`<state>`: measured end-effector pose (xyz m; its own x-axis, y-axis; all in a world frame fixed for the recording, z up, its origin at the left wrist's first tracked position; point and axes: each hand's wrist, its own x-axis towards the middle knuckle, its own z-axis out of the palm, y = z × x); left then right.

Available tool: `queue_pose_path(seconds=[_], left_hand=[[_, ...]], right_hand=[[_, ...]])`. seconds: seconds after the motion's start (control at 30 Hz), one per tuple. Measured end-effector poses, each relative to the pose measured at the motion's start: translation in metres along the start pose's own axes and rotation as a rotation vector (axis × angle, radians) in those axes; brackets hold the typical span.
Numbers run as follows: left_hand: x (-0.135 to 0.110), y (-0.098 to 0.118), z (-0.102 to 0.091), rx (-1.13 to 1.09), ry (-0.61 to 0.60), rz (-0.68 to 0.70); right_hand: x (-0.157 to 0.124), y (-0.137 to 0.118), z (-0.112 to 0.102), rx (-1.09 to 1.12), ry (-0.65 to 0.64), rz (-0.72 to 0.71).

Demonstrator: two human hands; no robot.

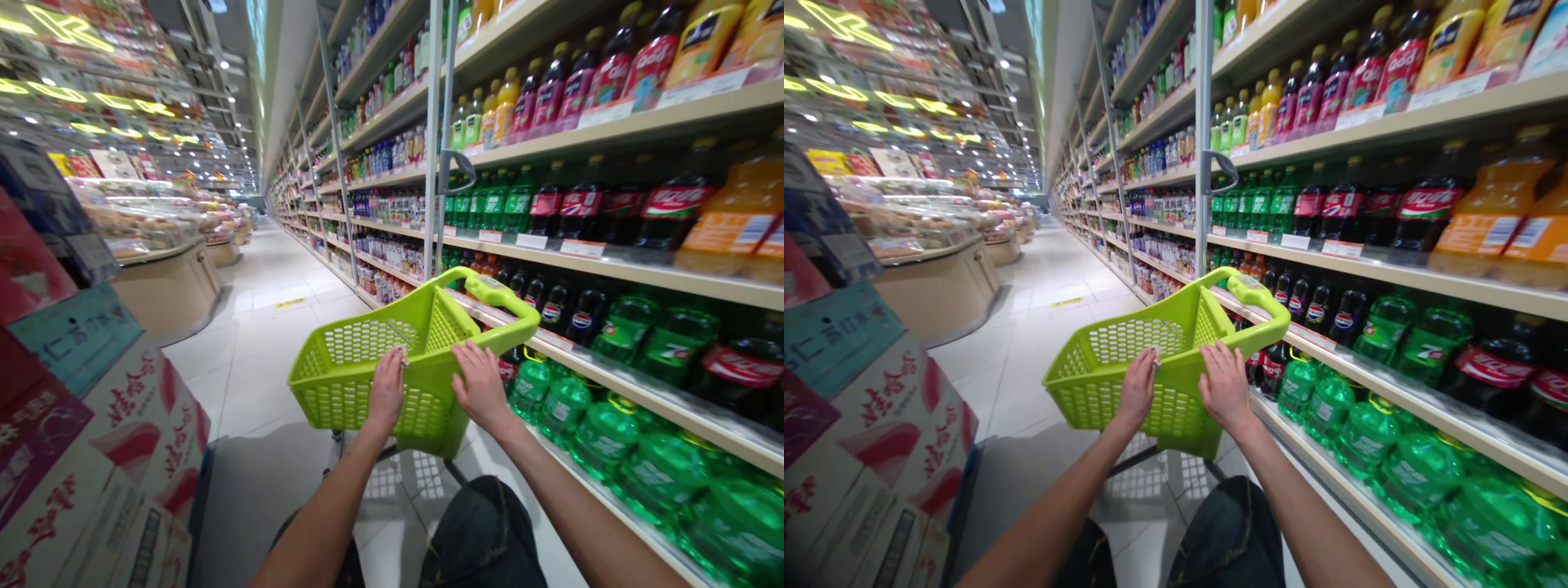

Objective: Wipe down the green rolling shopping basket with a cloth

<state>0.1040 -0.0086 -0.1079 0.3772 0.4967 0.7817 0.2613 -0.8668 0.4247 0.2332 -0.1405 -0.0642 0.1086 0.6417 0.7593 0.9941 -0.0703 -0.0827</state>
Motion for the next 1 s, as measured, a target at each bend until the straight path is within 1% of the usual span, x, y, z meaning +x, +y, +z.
queue_pose_path(seconds=[0.07, 0.13, 0.17, 0.23, 0.3, 0.33, 0.4, 0.43, 0.47, 0.5, 0.53, 0.6, 0.63, 0.7, 0.73, 0.77, 0.8, 0.87, 0.93, 1.0], left_hand=[[0.002, 0.01, -0.002, -0.096, -0.012, -0.013], [0.005, 0.032, 0.001, -0.241, -0.023, -0.046], [0.006, 0.045, 0.004, -0.325, -0.024, -0.095], [0.006, 0.072, 0.009, -0.522, -0.057, -0.25], [0.004, 0.092, 0.012, -0.754, -0.158, -0.398], [0.002, 0.098, 0.013, -0.863, -0.225, -0.445], [0.0, 0.104, 0.012, -1.001, -0.342, -0.473], [0.0, 0.103, 0.01, -1.003, -0.382, -0.458], [0.001, 0.098, 0.007, -0.947, -0.404, -0.424], [0.003, 0.091, 0.003, -0.832, -0.403, -0.375], [0.006, 0.08, -0.002, -0.668, -0.386, -0.319], [0.012, 0.051, -0.017, -0.237, -0.315, -0.23], [0.014, 0.035, -0.025, -0.031, -0.298, -0.228], [0.015, 0.002, -0.04, 0.302, -0.304, -0.368], [0.014, -0.011, -0.046, 0.392, -0.352, -0.389], [0.013, -0.022, -0.05, 0.447, -0.389, -0.363], [0.011, -0.03, -0.054, 0.481, -0.424, -0.348], [0.006, -0.038, -0.058, 0.512, -0.46, -0.31], [0.003, -0.038, -0.061, 0.532, -0.465, -0.305], [0.0, -0.036, -0.063, 0.543, -0.473, -0.294]], right_hand=[[-0.003, -0.009, 0.002, 0.145, -0.012, -0.009], [-0.005, -0.021, 0.004, 0.307, 0.018, 0.031], [-0.006, -0.027, 0.005, 0.372, 0.045, 0.076], [-0.008, -0.036, 0.008, 0.449, 0.087, 0.192], [-0.013, -0.04, 0.012, 0.492, 0.096, 0.277], [-0.016, -0.041, 0.014, 0.506, 0.106, 0.305], [-0.023, -0.036, 0.017, 0.522, 0.152, 0.338], [-0.025, -0.03, 0.017, 0.525, 0.179, 0.34], [-0.026, -0.022, 0.015, 0.519, 0.207, 0.336], [-0.026, -0.011, 0.011, 0.495, 0.237, 0.326], [-0.022, 0.002, 0.004, 0.45, 0.27, 0.313], [-0.009, 0.034, -0.014, 0.297, 0.344, 0.288], [0.0, 0.05, -0.024, 0.203, 0.381, 0.276], [0.018, 0.077, -0.036, 0.058, 0.414, 0.231], [0.024, 0.085, -0.037, 0.015, 0.397, 0.196], [0.028, 0.09, -0.034, -0.012, 0.362, 0.154], [0.027, 0.089, -0.028, -0.024, 0.311, 0.107], [0.015, 0.076, -0.007, -0.021, 0.192, 0.008], [-0.008, 0.055, 0.016, -0.004, 0.094, -0.098], [-0.029, 0.037, 0.03, 0.024, 0.019, -0.217]])
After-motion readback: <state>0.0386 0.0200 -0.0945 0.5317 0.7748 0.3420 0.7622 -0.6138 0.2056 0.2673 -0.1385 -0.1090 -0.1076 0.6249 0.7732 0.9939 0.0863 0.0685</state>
